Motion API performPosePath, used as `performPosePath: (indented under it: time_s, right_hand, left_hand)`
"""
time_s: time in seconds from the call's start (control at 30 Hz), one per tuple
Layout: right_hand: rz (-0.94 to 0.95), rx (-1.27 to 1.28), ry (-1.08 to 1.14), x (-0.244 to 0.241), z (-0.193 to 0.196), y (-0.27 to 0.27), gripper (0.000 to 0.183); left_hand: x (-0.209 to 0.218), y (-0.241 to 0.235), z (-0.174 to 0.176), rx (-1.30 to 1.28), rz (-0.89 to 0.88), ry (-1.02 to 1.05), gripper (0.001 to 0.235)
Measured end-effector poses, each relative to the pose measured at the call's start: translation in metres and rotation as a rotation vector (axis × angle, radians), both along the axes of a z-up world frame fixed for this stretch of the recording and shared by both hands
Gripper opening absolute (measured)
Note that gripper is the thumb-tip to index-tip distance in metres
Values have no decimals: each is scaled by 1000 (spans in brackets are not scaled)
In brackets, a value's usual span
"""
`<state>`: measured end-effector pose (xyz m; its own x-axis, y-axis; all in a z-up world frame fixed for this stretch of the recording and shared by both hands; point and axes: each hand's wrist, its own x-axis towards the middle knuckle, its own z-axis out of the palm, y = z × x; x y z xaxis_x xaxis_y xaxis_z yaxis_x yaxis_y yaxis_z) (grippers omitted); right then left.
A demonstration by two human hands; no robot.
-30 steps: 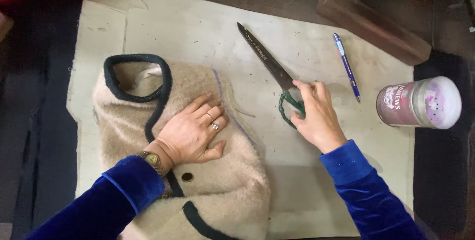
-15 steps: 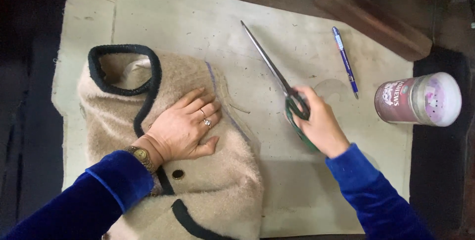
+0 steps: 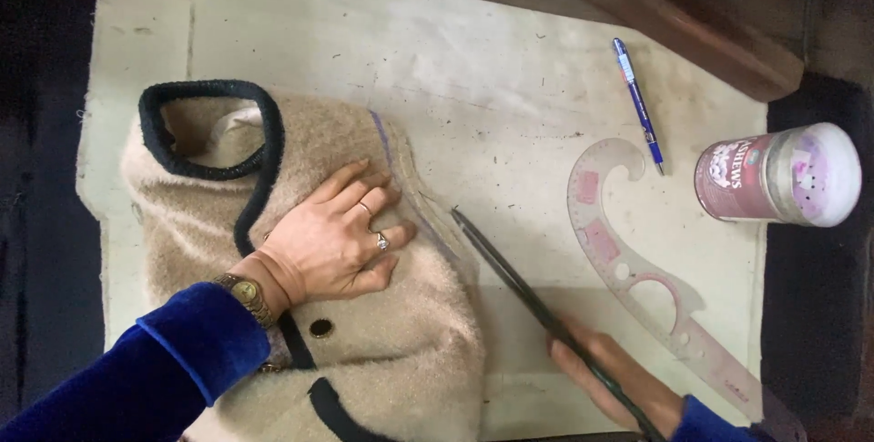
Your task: Cutting a piece of beige fleece fabric along a marked blue line using large industrial scissors.
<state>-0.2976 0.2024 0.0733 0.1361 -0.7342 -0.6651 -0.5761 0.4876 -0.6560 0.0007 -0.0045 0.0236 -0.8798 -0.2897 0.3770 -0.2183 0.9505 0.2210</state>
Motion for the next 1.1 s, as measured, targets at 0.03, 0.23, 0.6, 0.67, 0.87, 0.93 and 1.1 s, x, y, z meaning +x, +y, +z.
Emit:
performPosePath:
  time_s: [0.03, 0.23, 0.6, 0.67, 0.87, 0.93, 1.1]
  right_hand:
    - [1, -2, -1, 3, 8, 3, 52]
    - [-22, 214, 141, 9, 14, 5, 58]
    - [42, 265, 106, 25, 18, -37, 63]
    - [76, 202, 107, 23, 16, -36, 62]
    - [49, 221, 87, 16, 9, -28, 56]
    - [21, 261, 102, 14, 3, -23, 57]
    - [74, 116, 17, 5, -11, -10, 46]
  left_hand:
    - [0, -1, 0, -2, 1, -1, 32]
    - [0, 0, 1, 19, 2, 36, 28]
    - [0, 0, -1, -61, 19, 54, 45]
    - [0, 0, -3, -37, 20, 34, 45]
    - [-1, -1, 1, -8, 6, -20, 36]
    - [-2, 0, 3, 5, -1, -24, 36]
    - [-7, 4, 6, 3, 43, -160, 35]
